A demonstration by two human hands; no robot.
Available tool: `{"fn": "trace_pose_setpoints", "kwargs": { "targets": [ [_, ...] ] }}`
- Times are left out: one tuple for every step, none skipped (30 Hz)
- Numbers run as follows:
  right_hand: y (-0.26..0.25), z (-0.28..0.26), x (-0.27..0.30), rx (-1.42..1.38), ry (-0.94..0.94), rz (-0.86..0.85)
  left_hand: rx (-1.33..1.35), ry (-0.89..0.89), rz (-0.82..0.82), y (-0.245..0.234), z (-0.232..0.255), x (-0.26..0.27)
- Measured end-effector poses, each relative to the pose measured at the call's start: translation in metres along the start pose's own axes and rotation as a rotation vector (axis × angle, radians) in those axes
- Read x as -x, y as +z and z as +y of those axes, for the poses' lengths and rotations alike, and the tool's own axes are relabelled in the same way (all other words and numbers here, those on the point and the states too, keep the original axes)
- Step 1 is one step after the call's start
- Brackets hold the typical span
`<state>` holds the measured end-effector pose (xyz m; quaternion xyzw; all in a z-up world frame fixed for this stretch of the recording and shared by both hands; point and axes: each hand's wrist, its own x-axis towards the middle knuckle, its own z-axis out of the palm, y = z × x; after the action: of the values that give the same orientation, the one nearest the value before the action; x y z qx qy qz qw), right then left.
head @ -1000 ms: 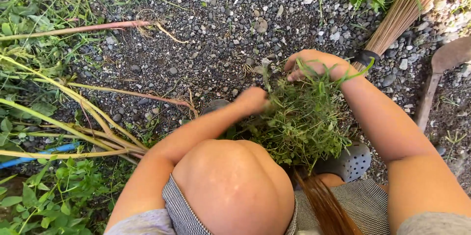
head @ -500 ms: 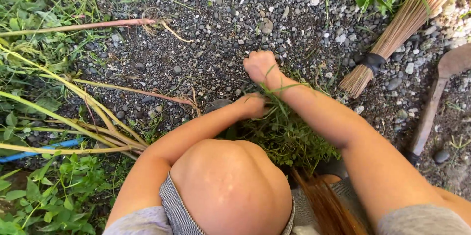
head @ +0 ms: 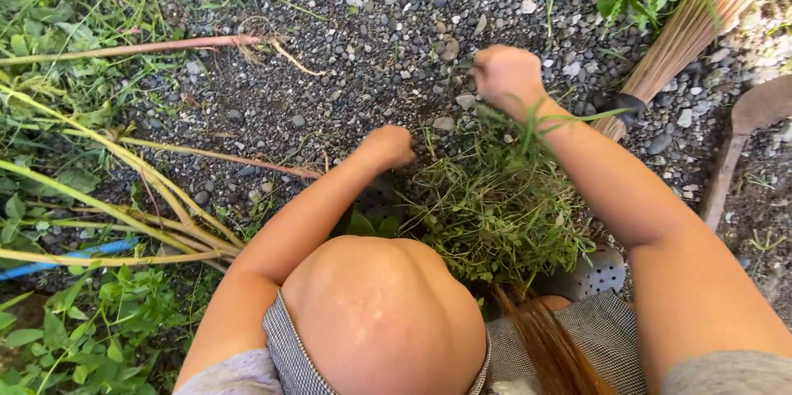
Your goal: Manually pull weeds and unwanted grass from the ground in an outdoor garden area.
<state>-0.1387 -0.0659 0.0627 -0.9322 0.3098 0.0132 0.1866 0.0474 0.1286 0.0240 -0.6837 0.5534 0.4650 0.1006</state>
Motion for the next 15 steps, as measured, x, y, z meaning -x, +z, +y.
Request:
{"fn": "trace_pose_setpoints", "kwargs": {
  "targets": [
    [-0.008,-0.001,0.002,0.004,0.004,0.000,0.001,0.006,0.000,0.002,-0.010,-0.010],
    [-0.015,-0.002,0.003,-0.070,0.030,0.054,-0.030,-0.059,0.259,0.004,-0.020,-0.019],
    [-0.020,-0.006,0.003,-0.148,0.052,0.109,-0.061,-0.133,0.519,0.006,-0.033,-0.027],
    [-0.015,-0.014,0.003,-0.148,0.050,0.109,-0.060,-0.134,0.520,-0.001,-0.031,-0.027],
    [-0.009,-0.022,0.002,-0.217,0.053,0.102,-0.085,0.014,0.684,-0.008,-0.031,-0.027],
    [-0.003,-0.030,0.001,-0.286,0.055,0.096,-0.111,0.165,0.845,-0.016,-0.031,-0.026],
    [0.003,-0.035,0.001,-0.287,0.056,0.093,-0.110,0.164,0.842,-0.015,-0.030,-0.029],
    [0.009,-0.040,0.002,-0.328,0.071,0.044,-0.145,0.198,0.839,-0.015,-0.028,-0.031],
    [0.014,-0.044,0.003,-0.366,0.086,-0.004,-0.181,0.233,0.838,-0.015,-0.027,-0.035],
    [0.017,-0.046,0.006,-0.366,0.088,-0.006,-0.179,0.234,0.837,-0.016,-0.027,-0.036],
    [0.019,-0.047,0.009,-0.361,0.060,-0.049,-0.195,0.267,0.839,-0.017,-0.027,-0.038],
    [0.021,-0.048,0.011,-0.356,0.033,-0.093,-0.211,0.300,0.841,-0.019,-0.026,-0.040],
    [0.013,-0.059,0.016,-0.355,0.035,-0.091,-0.212,0.302,0.841,-0.020,-0.028,-0.039],
    [0.005,-0.069,0.020,-0.320,0.007,-0.150,-0.142,0.328,0.866,-0.022,-0.029,-0.039],
    [-0.002,-0.080,0.025,-0.286,-0.021,-0.211,-0.071,0.353,0.887,-0.022,-0.031,-0.038]
  ]
}}
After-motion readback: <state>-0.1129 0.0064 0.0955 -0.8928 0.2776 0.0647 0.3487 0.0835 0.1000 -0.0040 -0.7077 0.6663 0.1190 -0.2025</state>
